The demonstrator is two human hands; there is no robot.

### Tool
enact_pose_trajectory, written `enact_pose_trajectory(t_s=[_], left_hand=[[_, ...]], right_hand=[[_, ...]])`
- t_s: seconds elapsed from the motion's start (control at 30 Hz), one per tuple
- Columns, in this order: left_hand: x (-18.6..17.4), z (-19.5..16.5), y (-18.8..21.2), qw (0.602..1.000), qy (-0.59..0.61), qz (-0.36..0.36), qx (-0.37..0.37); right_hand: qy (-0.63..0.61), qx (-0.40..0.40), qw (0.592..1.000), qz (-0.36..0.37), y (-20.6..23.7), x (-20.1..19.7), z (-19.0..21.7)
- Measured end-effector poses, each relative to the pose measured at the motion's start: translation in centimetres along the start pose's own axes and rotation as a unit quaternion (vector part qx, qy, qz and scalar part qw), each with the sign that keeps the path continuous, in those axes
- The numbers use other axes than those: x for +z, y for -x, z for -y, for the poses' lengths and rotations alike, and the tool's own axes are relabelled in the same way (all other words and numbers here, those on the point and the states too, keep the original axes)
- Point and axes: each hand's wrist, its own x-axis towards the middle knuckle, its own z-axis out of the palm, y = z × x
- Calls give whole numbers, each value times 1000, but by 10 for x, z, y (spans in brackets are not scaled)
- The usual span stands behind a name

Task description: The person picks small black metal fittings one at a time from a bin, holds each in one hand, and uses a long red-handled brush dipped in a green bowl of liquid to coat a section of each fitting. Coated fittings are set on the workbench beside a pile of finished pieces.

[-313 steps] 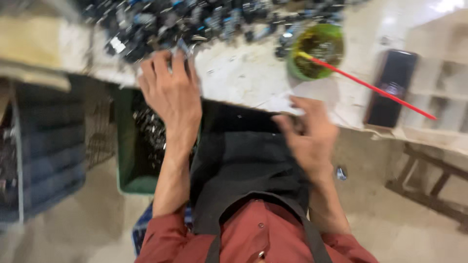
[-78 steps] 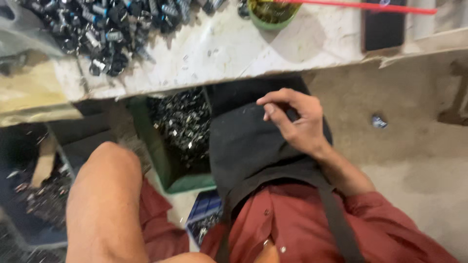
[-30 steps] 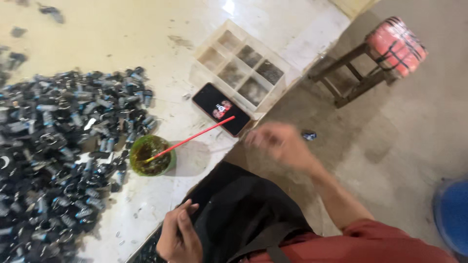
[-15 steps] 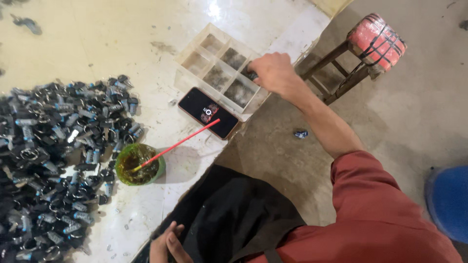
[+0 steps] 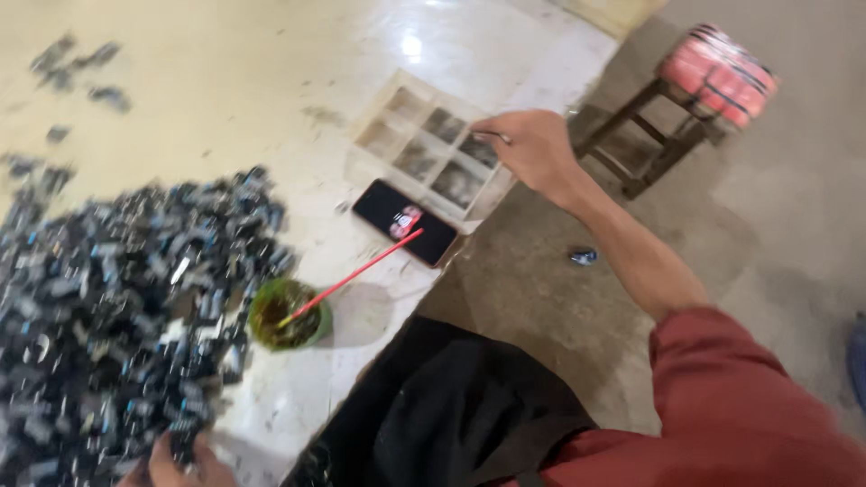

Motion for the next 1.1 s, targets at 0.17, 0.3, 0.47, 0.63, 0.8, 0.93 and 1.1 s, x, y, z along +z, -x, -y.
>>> enact_pose_trajectory(t_s=[0.17,0.3,0.47,0.63,0.8,0.93,1.1], left_hand=[[-28,-13,38,997,19,-14,80],[-52,-23,45,980,183,39,-63],[-77,-26,48,987,158,-10,-31],[-83,-27,50,993,70,-86,-38],[-78,-24,45,996,0,-57,-68],[-75,-15,46,994,15,-78,-79],[-71,-13,40,993,-16,-83,-86]], right_hand=[[-220,36,972,-78,72,7,81],[-501,212,834,92,129,71,171],[-304,-255,909,126,143,131,240],[-175,-373,900,142,129,143,262],[-160,-338,911,176,133,139,273],[-144,-306,919,203,136,138,272],[-152,-268,927,213,136,147,264]])
